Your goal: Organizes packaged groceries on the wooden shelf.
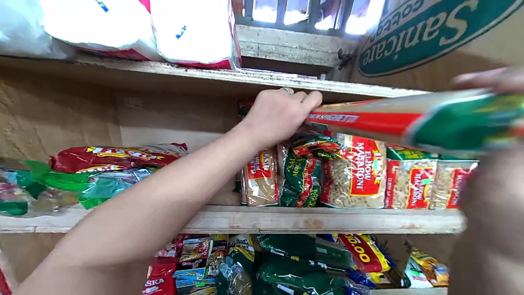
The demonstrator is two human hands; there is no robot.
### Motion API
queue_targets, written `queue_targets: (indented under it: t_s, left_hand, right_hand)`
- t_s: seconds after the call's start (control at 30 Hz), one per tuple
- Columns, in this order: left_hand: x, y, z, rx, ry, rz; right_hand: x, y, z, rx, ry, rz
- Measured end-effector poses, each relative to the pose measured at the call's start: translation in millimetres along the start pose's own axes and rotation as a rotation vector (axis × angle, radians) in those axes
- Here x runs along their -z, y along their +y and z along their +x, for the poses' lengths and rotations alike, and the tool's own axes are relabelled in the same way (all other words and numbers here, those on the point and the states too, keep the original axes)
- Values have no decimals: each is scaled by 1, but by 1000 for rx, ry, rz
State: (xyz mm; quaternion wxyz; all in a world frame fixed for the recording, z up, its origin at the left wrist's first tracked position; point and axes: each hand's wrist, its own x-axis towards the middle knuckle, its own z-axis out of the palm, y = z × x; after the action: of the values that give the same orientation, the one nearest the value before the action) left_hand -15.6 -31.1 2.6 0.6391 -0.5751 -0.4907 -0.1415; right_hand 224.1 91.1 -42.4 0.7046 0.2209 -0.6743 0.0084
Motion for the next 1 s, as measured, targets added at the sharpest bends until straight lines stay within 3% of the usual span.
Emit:
queue_targets:
  t_s: [0.07, 0.13, 0.17, 0.23, 0.33, 0.47, 0.53, 0.63, 0.7, 0.77, 0.9, 1.0]
  left_hand:
    - [-20, -3, 14, 154, -331, -20]
    - [-36, -8, 22, 383, -664, -54]
    - [-43, -14, 24, 464, -752, -66]
    - [-43, -23, 24, 531, -768, -81]
    - [-14, -30, 12, 498, -697, -174]
    - [28, -45, -32, 417, -656, -142]
    - [49, -56, -55, 460, -743, -78]
    - [71, -67, -94, 606, -1039, -21]
    - [77, -68, -125, 652, -1194, -3]
    - [83, -57, -155, 654, -1233, 63]
    - [84, -37, -196, 536, -1016, 160]
    - [90, -41, -210, 469, -853, 183]
  right_hand:
    - [-19, 27, 1, 105, -47, -191]
    - [-46, 48, -9, 9, -148, -388]
    - [-58, 55, -15, -53, -252, -458]
    - [-72, 59, -31, -47, -407, -511]
    - [-82, 56, -55, 170, -455, -512]
    - [-97, 78, -56, 31, -627, -447]
    - [-106, 86, -46, -5, -622, -423]
    - [-112, 75, -43, -61, -594, -480]
    - [-111, 59, -58, -60, -489, -489]
    - [-113, 39, -84, -22, -336, -393]
    - [-135, -3, -153, 1, -285, -141]
    - [-162, -19, -183, -27, -333, -220]
